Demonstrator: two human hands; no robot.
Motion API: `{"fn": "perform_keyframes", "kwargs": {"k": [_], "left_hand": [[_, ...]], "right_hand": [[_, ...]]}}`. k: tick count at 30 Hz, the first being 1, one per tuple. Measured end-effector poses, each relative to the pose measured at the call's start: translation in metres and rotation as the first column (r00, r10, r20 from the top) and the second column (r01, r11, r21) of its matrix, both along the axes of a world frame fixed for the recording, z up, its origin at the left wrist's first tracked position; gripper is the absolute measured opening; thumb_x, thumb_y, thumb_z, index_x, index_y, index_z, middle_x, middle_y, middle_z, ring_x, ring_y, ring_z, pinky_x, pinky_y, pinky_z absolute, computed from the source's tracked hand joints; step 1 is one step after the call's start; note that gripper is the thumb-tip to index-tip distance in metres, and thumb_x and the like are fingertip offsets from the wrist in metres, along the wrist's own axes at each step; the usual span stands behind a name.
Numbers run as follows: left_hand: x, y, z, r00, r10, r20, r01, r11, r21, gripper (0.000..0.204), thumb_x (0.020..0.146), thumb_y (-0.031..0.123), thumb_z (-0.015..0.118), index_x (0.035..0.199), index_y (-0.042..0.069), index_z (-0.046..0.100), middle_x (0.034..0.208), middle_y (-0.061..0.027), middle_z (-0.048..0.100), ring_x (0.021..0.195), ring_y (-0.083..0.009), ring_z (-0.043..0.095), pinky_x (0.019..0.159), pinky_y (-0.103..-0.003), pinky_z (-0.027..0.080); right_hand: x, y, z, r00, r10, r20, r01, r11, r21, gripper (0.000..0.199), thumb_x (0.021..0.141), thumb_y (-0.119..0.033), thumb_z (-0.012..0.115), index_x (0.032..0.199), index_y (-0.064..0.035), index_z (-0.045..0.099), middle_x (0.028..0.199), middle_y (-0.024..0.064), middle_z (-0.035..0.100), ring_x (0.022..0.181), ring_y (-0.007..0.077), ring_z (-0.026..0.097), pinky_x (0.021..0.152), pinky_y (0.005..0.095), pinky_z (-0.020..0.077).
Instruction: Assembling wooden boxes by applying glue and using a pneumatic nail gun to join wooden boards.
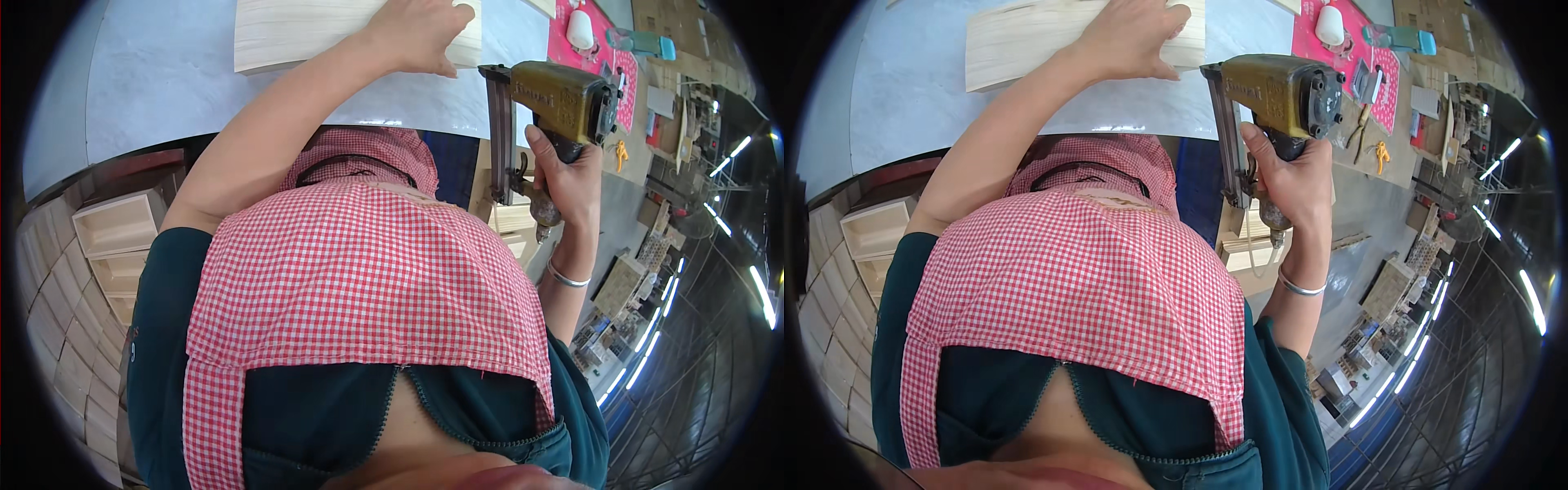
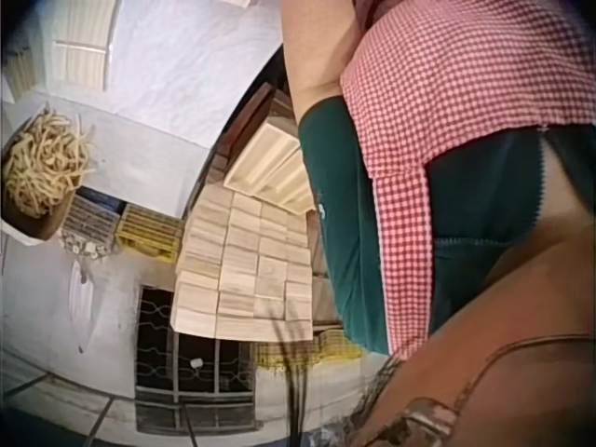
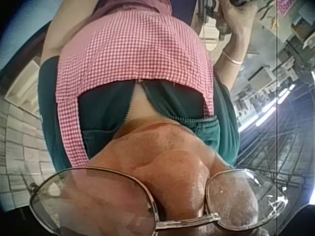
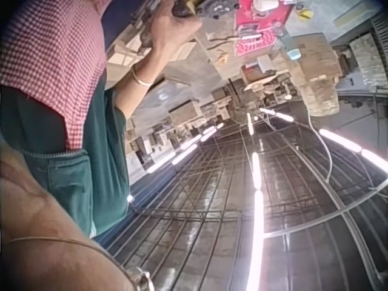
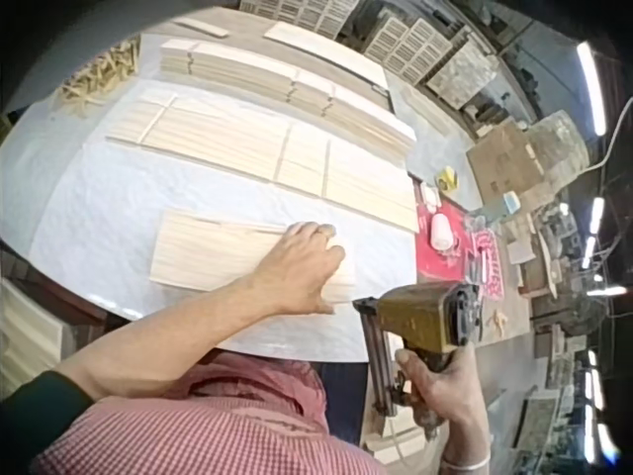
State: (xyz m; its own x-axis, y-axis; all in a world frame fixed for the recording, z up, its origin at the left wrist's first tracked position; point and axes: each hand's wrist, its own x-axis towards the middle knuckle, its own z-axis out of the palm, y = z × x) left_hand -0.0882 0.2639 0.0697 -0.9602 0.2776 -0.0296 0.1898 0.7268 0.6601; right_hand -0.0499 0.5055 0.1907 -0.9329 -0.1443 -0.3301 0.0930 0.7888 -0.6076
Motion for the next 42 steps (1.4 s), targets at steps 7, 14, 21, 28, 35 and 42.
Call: {"fn": "perform_keyframes", "kwargs": {"k": [7, 14, 21, 28, 35, 42], "left_hand": [[0.007, -0.001, 0.01, 0.989, 0.025, -0.148, -0.035, 0.998, -0.06, 0.056, 0.068, 0.037, 0.087, 0.102, -0.002, 0.065, 0.12, -0.0242, 0.057, 0.115, -0.0377, 0.053, 0.106, -0.047, 0.038], [0.015, -0.002, 0.007, 0.93, 0.1, -0.354, -0.156, 0.979, -0.134, 0.054, 0.068, 0.035, 0.087, 0.101, -0.001, 0.065, 0.12, -0.0237, 0.058, 0.115, -0.0371, 0.053, 0.106, -0.046, 0.038], [0.018, -0.004, 0.002, 0.93, 0.117, -0.35, -0.159, 0.983, -0.093, 0.053, 0.068, 0.034, 0.086, 0.101, -0.002, 0.065, 0.124, -0.0252, 0.057, 0.118, -0.0375, 0.052, 0.108, -0.046, 0.038], [0.02, -0.005, 0.008, 0.94, 0.109, -0.323, -0.144, 0.986, -0.087, 0.052, 0.068, 0.032, 0.086, 0.101, -0.002, 0.065, 0.128, -0.0268, 0.057, 0.12, -0.0382, 0.051, 0.109, -0.046, 0.037], [0.013, -0.003, 0.0, 0.955, 0.023, -0.296, -0.046, 0.996, -0.07, 0.051, 0.069, 0.032, 0.085, 0.102, -0.002, 0.065, 0.129, -0.0273, 0.056, 0.12, -0.0385, 0.051, 0.109, -0.046, 0.037], [0.01, -0.005, -0.01, 0.941, 0.032, -0.336, -0.05, 0.998, -0.043, 0.052, 0.07, 0.032, 0.084, 0.104, -0.002, 0.064, 0.128, -0.0276, 0.056, 0.12, -0.0381, 0.051, 0.108, -0.046, 0.037]], "right_hand": [[0.0, 0.001, -0.008, 1.0, -0.003, -0.005, 0.003, 0.999, -0.045, 0.026, 0.088, -0.018, 0.078, 0.073, -0.0016, 0.065, 0.05, -0.0005, 0.053, 0.039, 0.0086, 0.046, 0.038, 0.0241, 0.0359], [-0.001, -0.01, -0.006, 0.999, 0.001, -0.034, -0.003, 0.998, -0.061, 0.026, 0.089, -0.017, 0.078, 0.074, -0.0013, 0.065, 0.05, 0.0003, 0.054, 0.039, 0.0086, 0.045, 0.038, 0.0237, 0.0354], [-0.015, -0.023, -0.01, 0.998, 0.019, -0.058, -0.025, 0.995, -0.094, 0.026, 0.089, -0.019, 0.078, 0.075, -0.0007, 0.065, 0.05, 0.0007, 0.054, 0.038, 0.009, 0.046, 0.038, 0.0232, 0.0356], [-0.019, -0.025, -0.012, 0.999, 0.026, -0.043, -0.029, 0.998, -0.059, 0.027, 0.09, -0.021, 0.078, 0.077, 0.0, 0.066, 0.051, 0.0008, 0.055, 0.039, 0.0092, 0.048, 0.038, 0.0228, 0.0367], [-0.015, -0.027, -0.013, 1.0, -0.016, -0.024, 0.014, 0.996, -0.093, 0.025, 0.09, -0.019, 0.077, 0.079, 0.0003, 0.066, 0.052, 0.0012, 0.055, 0.039, 0.0091, 0.048, 0.039, 0.0228, 0.0376], [-0.019, -0.034, -0.009, 0.996, -0.079, 0.032, 0.083, 0.99, -0.118, 0.024, 0.09, -0.018, 0.077, 0.079, 0.0002, 0.065, 0.052, 0.0014, 0.055, 0.039, 0.0091, 0.047, 0.038, 0.023, 0.038]]}}
